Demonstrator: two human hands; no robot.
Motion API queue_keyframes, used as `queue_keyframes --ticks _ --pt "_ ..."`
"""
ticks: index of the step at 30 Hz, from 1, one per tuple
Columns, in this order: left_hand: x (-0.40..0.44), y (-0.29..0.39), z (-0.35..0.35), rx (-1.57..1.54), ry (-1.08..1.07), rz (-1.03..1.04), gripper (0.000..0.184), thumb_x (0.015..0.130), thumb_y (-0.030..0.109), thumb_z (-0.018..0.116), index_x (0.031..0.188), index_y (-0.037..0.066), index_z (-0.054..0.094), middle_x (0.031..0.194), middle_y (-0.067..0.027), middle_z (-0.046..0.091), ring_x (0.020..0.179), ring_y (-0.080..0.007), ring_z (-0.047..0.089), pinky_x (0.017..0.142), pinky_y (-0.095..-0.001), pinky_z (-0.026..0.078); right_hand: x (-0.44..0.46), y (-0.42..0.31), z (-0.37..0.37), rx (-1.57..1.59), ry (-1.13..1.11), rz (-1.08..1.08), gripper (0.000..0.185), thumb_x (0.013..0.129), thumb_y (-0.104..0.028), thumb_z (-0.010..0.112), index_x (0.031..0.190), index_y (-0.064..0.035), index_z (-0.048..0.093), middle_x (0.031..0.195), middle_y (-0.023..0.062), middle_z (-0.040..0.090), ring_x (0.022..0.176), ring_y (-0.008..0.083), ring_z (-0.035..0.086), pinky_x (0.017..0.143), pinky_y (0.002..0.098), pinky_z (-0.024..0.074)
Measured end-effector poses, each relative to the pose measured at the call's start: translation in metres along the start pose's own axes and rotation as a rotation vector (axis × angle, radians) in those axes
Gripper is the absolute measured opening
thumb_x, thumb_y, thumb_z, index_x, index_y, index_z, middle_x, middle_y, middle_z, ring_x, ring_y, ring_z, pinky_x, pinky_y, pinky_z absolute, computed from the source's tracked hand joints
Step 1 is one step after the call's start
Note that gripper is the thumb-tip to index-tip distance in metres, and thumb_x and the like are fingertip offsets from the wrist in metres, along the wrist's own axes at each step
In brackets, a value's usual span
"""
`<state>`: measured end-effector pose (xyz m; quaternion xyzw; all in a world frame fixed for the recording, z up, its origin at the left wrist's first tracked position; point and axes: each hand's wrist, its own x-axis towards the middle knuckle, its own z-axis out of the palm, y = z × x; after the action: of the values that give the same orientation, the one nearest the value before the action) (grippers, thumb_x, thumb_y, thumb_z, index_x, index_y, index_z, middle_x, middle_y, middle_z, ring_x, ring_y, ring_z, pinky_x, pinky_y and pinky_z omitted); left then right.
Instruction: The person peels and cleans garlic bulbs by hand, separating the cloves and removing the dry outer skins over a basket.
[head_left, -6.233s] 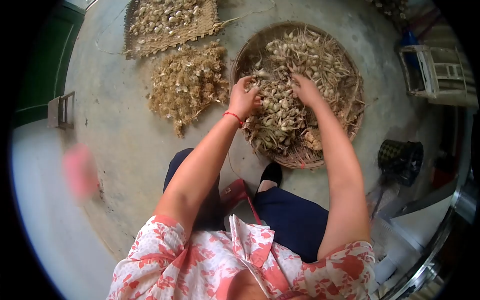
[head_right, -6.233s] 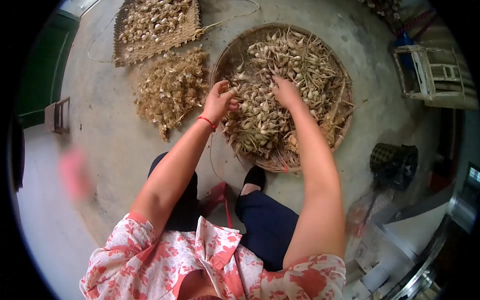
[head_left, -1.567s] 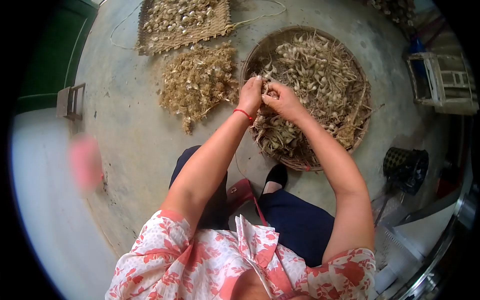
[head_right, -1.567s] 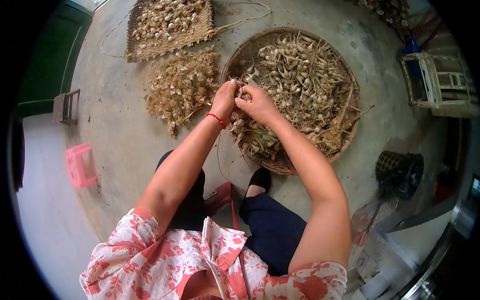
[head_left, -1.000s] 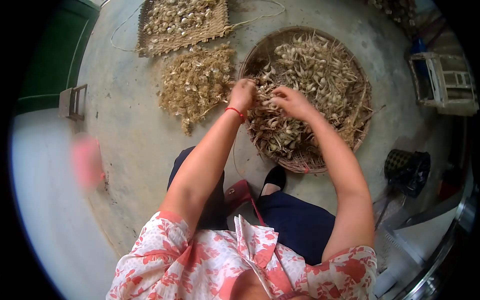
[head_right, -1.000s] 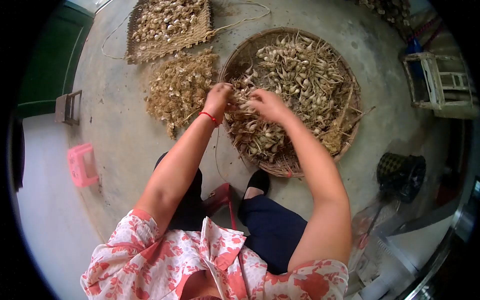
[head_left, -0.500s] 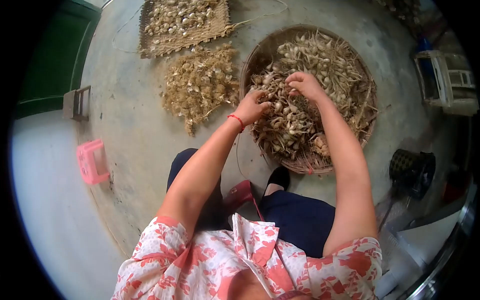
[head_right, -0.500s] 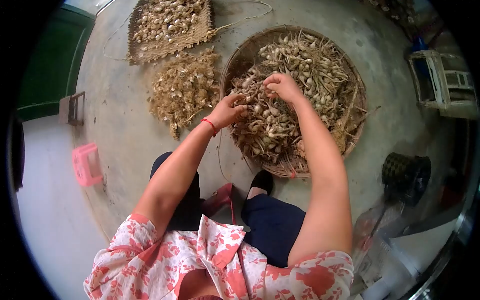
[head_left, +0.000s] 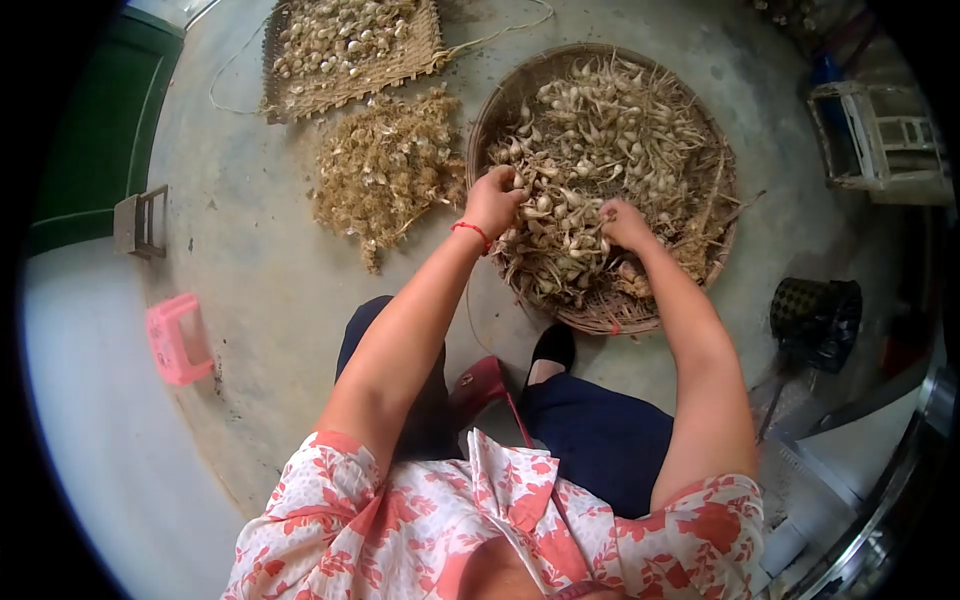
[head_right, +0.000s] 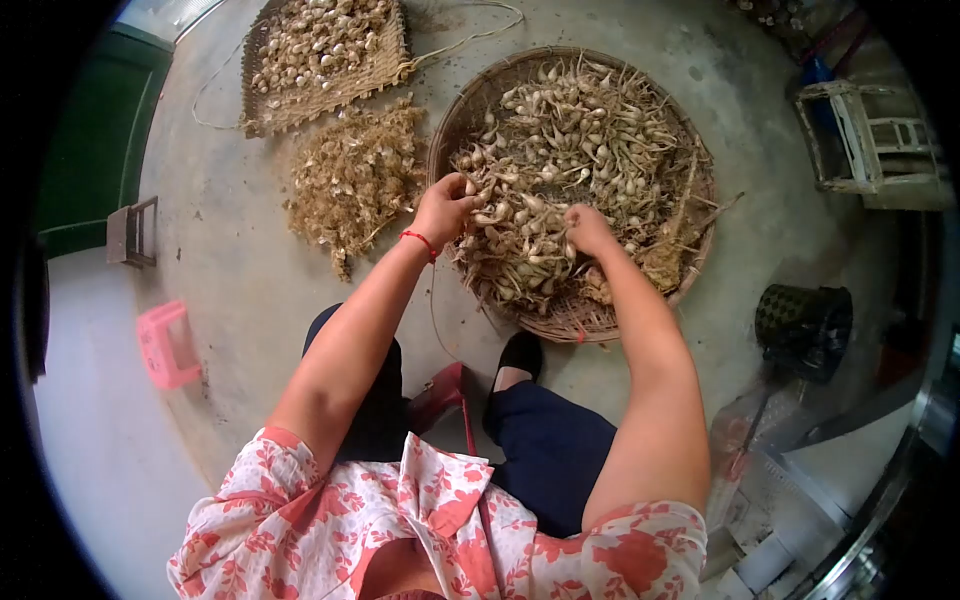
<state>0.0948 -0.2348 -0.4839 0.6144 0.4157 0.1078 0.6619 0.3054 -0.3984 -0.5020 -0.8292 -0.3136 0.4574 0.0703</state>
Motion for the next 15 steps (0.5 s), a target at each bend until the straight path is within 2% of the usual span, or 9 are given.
queue_keyframes --ticks 1,2,5,7,9,11,12,13,15 --pt "0.000 0.002 0.001 -0.142 -0.049 -0.063 0.012 0.082 0.002 0.061 0.084 0.002 0.049 0.074 -0.0009 0.053 0.065 -0.0103 0.053 0.054 -0.0265 0.047 -0.005 -0.009 -0.006 0.348 -0.025 0.024 0.032 0.082 0.001 0.058 0.113 0.0002 0.051 0.092 0.0141 0.061 0.071 0.0185 0.063 0.062 0.0327 0.0529" --pt "0.000 0.001 0.002 -0.144 -0.049 -0.065 0.012 0.082 0.002 0.061 0.084 0.002 0.049 0.074 -0.0009 0.053 0.065 -0.0103 0.053 0.054 -0.0265 0.047 -0.002 -0.014 -0.009 0.486 0.004 -0.048 0.027 0.082 0.002 0.056 0.110 0.0000 0.053 0.086 0.0097 0.060 0.058 0.0132 0.058 0.055 0.0269 0.0516" --pt "-0.009 0.014 0.003 -0.012 -0.056 -0.023 0.020 0.081 0.007 0.066 0.097 0.001 0.054 0.081 -0.0029 0.057 0.065 -0.0104 0.053 0.052 -0.0255 0.048 0.001 -0.033 -0.034 0.615 0.044 -0.108 0.023 0.089 -0.004 0.052 0.112 -0.0004 0.052 0.082 0.0045 0.060 0.070 0.0108 0.061 0.062 0.0249 0.0525" --pt "-0.028 0.038 0.000 0.103 -0.151 -0.103 0.047 0.077 0.018 0.072 0.117 0.004 0.053 0.092 -0.0115 0.062 0.080 -0.0172 0.061 0.065 -0.0312 0.051 -0.004 -0.048 -0.048 0.713 -0.004 -0.124 0.023 0.090 -0.005 0.052 0.112 -0.0010 0.052 0.083 0.0040 0.060 0.070 0.0096 0.060 0.064 0.0242 0.0525" --pt "-0.020 0.011 0.003 0.316 -0.077 0.191 0.060 0.075 0.024 0.074 0.126 0.007 0.047 0.108 -0.0179 0.059 0.099 -0.0253 0.060 0.080 -0.0343 0.050 -0.008 -0.060 -0.055 0.809 -0.063 -0.139 0.023 0.090 -0.006 0.052 0.112 -0.0016 0.052 0.083 0.0035 0.060 0.069 0.0085 0.059 0.065 0.0234 0.0526" --pt "-0.031 0.023 0.005 0.612 0.040 0.278 0.065 0.073 0.028 0.075 0.127 0.006 0.047 0.118 -0.0210 0.054 0.111 -0.0307 0.053 0.092 -0.0362 0.044 -0.014 -0.075 -0.059 0.862 -0.159 -0.228 0.024 0.089 -0.006 0.052 0.113 0.0009 0.053 0.085 0.0067 0.062 0.067 0.0081 0.059 0.067 0.0239 0.0539" --pt "-0.028 0.023 0.005 0.639 0.091 0.434 0.064 0.074 0.025 0.075 0.127 0.004 0.046 0.116 -0.0186 0.056 0.105 -0.0263 0.057 0.086 -0.0336 0.048 -0.020 -0.084 -0.059 0.841 -0.180 -0.234 0.023 0.089 -0.008 0.053 0.110 0.0008 0.054 0.084 0.0061 0.062 0.067 0.0086 0.059 0.065 0.0243 0.0533" --pt "-0.027 0.029 0.005 0.641 0.100 0.428 0.064 0.074 0.025 0.075 0.127 0.004 0.046 0.116 -0.0186 0.056 0.105 -0.0263 0.057 0.086 -0.0336 0.048 -0.019 -0.088 -0.057 0.838 -0.190 -0.238 0.023 0.089 -0.008 0.053 0.110 0.0008 0.054 0.084 0.0061 0.062 0.067 0.0086 0.059 0.065 0.0243 0.0533" --pt "-0.025 0.043 0.005 0.117 -0.155 0.177 0.054 0.084 0.017 0.066 0.130 0.004 0.043 0.124 -0.0112 0.051 0.095 -0.0178 0.060 0.076 -0.0304 0.051 -0.018 -0.095 -0.053 0.860 -0.364 -0.388 0.022 0.088 -0.010 0.055 0.108 0.0000 0.054 0.081 0.0047 0.061 0.066 0.0089 0.059 0.062 0.0248 0.0524"
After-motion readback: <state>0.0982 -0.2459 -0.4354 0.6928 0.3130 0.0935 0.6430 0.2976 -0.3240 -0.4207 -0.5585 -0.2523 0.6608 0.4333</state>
